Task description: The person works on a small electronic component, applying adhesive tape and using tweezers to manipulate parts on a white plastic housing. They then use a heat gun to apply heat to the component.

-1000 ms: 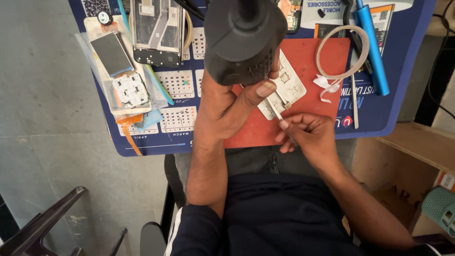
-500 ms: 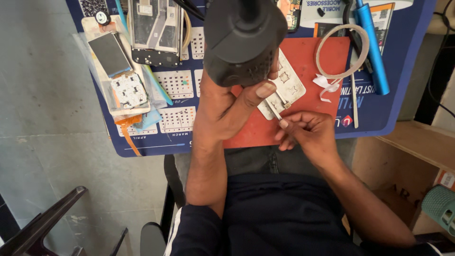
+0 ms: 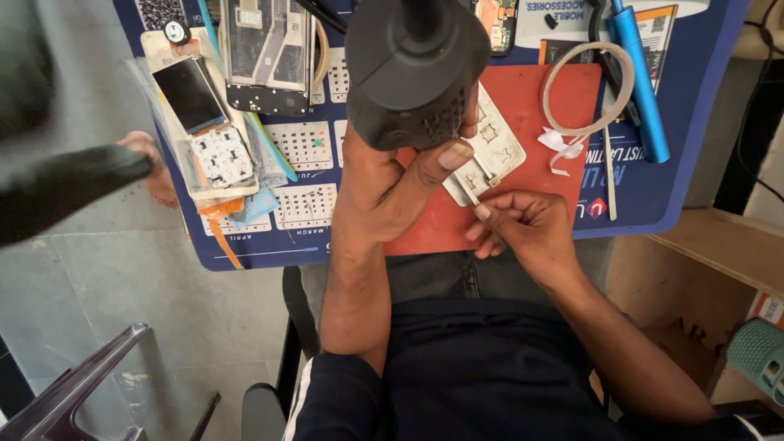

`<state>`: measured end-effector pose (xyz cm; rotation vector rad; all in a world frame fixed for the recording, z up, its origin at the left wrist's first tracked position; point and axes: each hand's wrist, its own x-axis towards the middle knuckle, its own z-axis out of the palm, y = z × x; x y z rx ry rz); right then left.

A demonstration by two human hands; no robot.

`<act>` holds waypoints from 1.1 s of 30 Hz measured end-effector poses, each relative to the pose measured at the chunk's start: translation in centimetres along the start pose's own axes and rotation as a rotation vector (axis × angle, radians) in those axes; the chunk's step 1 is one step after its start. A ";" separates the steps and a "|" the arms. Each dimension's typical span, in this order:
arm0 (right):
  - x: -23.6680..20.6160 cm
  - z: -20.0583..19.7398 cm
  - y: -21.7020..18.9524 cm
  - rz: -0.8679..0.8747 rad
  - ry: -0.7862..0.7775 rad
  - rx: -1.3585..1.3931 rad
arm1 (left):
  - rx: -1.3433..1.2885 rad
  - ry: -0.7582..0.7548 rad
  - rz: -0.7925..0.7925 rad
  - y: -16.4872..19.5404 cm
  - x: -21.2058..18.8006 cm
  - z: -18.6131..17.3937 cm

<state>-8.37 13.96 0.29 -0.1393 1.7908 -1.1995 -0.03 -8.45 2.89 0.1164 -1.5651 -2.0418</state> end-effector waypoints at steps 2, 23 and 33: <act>0.0 0.0 -0.1 -0.001 -0.007 0.014 | -0.002 0.001 0.002 0.0 0.1 0.1; -0.3 -0.7 0.6 0.042 0.025 0.076 | 0.023 -0.014 0.025 0.1 0.2 -0.1; -0.2 -0.7 0.4 0.001 0.003 0.053 | 0.069 0.000 0.043 -0.3 0.2 0.0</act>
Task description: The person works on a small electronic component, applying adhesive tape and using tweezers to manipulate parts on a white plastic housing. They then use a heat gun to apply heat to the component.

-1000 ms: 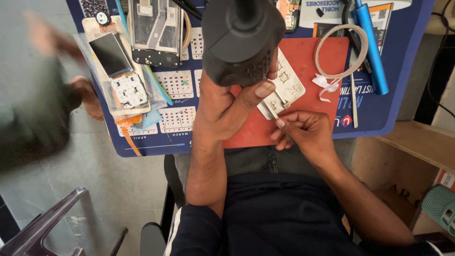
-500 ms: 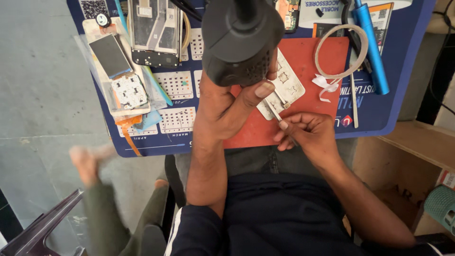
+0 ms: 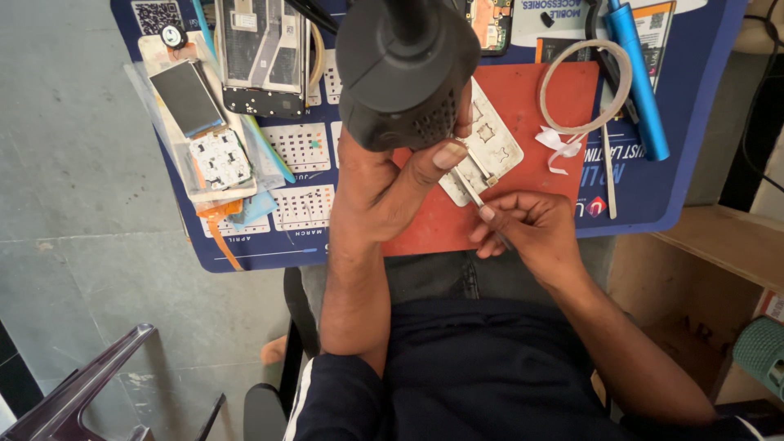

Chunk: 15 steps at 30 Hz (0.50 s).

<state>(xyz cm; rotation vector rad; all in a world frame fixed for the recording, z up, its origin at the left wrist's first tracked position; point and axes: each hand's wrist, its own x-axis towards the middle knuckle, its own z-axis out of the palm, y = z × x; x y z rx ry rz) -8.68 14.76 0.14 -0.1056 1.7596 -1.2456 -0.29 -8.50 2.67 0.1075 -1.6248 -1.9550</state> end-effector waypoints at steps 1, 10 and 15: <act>0.0 0.0 0.0 -0.004 -0.002 0.000 | 0.002 0.003 -0.003 0.0 0.0 0.0; 0.0 0.0 0.0 0.002 0.003 0.001 | -0.007 0.015 -0.025 0.2 0.0 -0.1; 0.0 0.0 -0.1 -0.005 -0.007 -0.006 | 0.015 0.017 -0.017 0.3 0.0 0.0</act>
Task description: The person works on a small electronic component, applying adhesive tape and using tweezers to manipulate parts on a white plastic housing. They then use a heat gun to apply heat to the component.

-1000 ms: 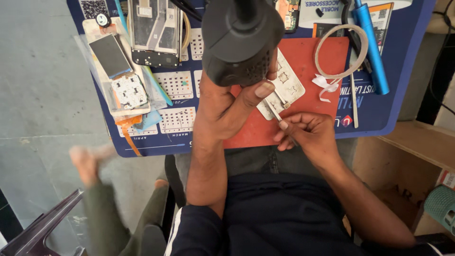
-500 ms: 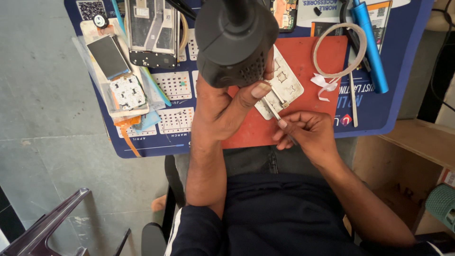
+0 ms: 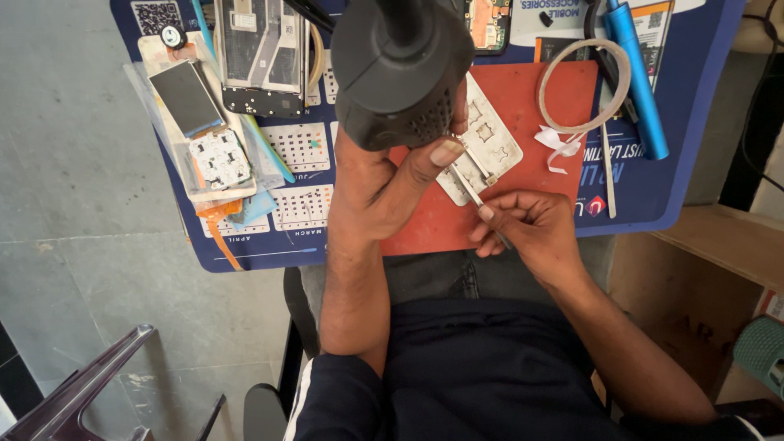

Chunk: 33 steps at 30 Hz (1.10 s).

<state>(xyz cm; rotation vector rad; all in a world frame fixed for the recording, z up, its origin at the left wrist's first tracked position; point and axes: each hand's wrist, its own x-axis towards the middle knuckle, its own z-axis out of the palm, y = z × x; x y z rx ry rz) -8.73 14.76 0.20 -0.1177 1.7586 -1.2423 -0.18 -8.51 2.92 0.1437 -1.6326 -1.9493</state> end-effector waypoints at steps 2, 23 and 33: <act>0.0 0.0 -0.1 0.000 0.004 -0.002 | -0.002 0.000 0.004 0.0 0.0 0.0; 0.2 0.2 -0.7 0.042 0.035 0.056 | -0.057 -0.002 -0.013 0.8 0.3 0.1; 0.4 0.1 -0.7 0.051 0.038 0.061 | -0.086 0.011 -0.057 1.2 0.7 0.1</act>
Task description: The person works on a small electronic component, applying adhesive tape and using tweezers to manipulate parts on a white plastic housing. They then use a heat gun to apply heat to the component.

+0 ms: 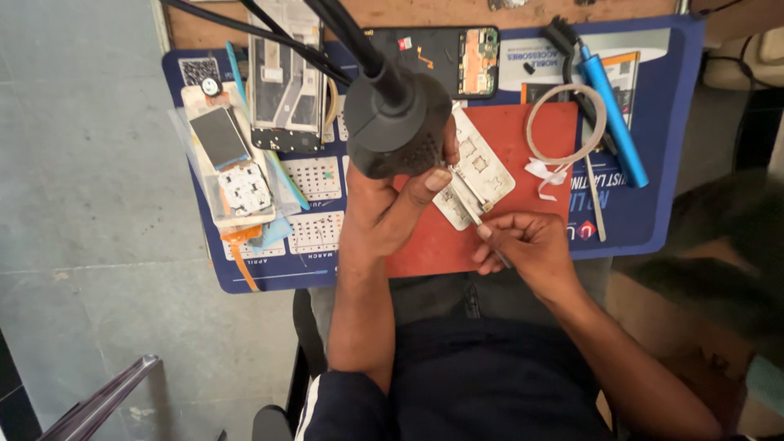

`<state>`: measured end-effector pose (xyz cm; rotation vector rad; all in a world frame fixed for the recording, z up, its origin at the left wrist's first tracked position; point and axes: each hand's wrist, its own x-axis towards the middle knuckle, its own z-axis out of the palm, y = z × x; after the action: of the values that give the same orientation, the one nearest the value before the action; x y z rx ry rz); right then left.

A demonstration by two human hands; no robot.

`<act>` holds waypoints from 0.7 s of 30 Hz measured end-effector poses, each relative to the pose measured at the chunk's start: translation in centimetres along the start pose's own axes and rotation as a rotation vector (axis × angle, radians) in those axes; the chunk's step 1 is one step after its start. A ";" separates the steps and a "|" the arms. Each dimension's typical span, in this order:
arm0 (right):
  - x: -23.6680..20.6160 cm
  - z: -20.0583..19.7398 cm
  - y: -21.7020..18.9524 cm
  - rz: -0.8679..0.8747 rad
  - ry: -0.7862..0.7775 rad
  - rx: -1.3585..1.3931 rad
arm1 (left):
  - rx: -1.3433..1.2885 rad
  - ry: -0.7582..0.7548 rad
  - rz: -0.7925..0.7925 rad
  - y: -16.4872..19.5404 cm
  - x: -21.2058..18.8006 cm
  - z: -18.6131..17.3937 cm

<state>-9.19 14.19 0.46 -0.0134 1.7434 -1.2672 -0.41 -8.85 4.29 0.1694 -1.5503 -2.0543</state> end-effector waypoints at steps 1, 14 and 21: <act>0.0 -0.1 0.0 -0.002 0.005 -0.014 | 0.005 0.005 -0.002 0.0 0.1 0.0; 0.2 -1.1 1.0 -0.021 -0.007 -0.014 | 0.022 0.013 0.012 -0.4 0.2 0.0; 0.7 -0.9 1.1 0.030 -0.033 0.009 | -0.060 0.014 0.003 0.0 0.8 0.2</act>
<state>-9.67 15.03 -0.77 -0.0035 1.7038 -1.2466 -1.18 -9.06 4.60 0.1585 -1.4785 -2.0902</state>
